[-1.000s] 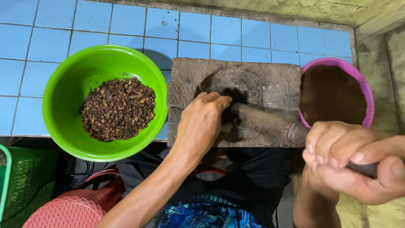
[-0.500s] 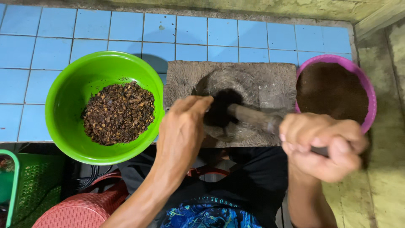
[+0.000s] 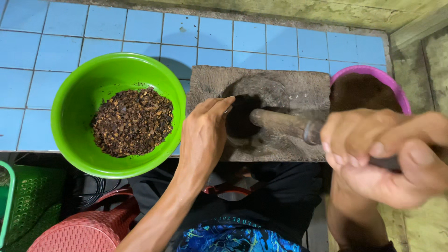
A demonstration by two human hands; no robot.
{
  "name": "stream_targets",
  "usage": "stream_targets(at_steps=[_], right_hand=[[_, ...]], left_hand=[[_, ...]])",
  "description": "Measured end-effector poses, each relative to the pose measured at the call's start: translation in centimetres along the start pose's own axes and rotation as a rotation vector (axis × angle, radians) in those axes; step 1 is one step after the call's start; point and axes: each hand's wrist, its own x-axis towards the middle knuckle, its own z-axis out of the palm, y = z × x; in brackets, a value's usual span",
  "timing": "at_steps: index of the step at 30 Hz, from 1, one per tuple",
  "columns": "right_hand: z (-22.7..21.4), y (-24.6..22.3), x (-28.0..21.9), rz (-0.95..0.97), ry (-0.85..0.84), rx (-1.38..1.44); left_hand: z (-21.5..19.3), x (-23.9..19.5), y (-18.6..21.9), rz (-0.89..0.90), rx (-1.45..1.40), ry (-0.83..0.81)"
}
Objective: The person uses a pestle to grind dark brown material in a stone mortar. They repeatedly press and rotate the pestle to break down the material, occasionally using their left hand to adjust the contents within the mortar.
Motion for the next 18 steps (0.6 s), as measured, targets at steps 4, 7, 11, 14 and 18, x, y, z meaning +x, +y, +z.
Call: stream_targets(at_steps=[4,7,11,14,18], right_hand=[[1.7,5.4,1.5,-0.086,-0.035,-0.032],[2.9,7.6,1.8,-0.044,0.038,-0.067],[3.0,6.6,1.0,0.107,0.218,0.056],[1.0,5.7,-1.3,0.064,0.264,0.035],[-1.7,3.6,-2.8,0.0,0.265,-0.051]], left_hand=[[0.4,-0.2,-0.9,-0.002,-0.038,0.025],[0.5,-0.5,-0.9,-0.009,-0.059,0.026],[0.3,-0.6,-0.9,-0.005,-0.054,0.026],[0.4,-0.6,-0.9,-0.036,-0.051,0.031],[0.3,-0.6,-0.8,-0.013,-0.065,0.03]])
